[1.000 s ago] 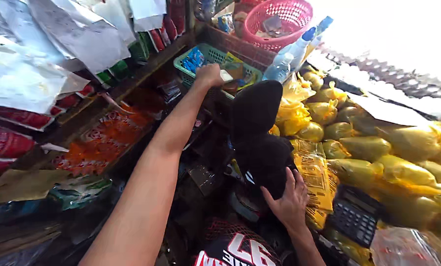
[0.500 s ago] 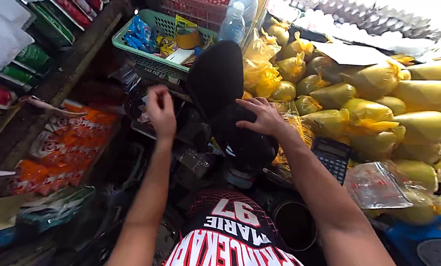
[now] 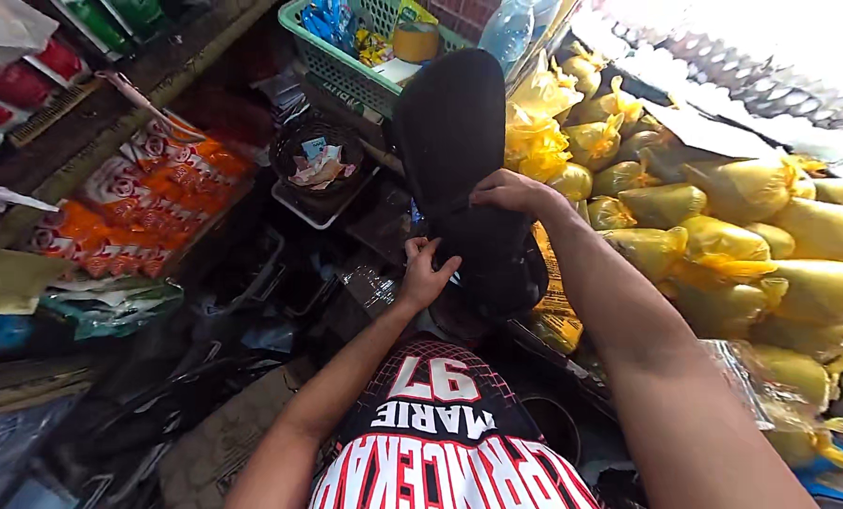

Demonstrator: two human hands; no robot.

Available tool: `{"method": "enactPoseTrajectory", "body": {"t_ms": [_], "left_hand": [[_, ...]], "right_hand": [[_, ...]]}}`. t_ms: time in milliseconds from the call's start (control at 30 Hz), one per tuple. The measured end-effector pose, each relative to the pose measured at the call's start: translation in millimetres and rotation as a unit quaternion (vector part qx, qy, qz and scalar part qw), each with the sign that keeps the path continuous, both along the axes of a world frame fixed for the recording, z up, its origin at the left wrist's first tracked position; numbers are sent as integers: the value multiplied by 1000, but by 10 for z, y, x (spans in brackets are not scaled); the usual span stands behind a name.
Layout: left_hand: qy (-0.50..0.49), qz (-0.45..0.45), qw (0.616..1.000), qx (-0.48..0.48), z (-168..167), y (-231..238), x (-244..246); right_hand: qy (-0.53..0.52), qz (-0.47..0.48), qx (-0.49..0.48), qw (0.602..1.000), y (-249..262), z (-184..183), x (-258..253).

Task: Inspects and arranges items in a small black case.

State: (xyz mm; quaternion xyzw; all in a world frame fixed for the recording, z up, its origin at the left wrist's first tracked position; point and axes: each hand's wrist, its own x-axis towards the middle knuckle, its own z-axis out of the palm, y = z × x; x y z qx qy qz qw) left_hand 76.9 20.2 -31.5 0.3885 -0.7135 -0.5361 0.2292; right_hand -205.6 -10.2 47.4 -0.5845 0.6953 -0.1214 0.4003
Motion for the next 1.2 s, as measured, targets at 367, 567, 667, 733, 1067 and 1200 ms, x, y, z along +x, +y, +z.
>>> {"method": "enactPoseTrajectory", "body": {"t_ms": [367,567,667,733,1067,1200], "left_hand": [[-76,23,987,-140,336,33,-83],[-110,-8,993,-35,436,33,-219],[-56,4,998,27,414,89,-310],[-8,16,999,51,381,128,-344],[-22,-9,997,-71,287,61,-393],[-116,-32,986,-113,442,22,-472]], "right_hand": [[133,-111,-82,982,494,257,-139],[-12,-167,-62,984,1062,135,-193],[-8,-215,-116,970,1102,110,-139],[-1,-241,-130,962,1088,95,-75],[104,-313,-84,940,924,-446,-52],[165,-310,-44,935,982,-295,20]]}}
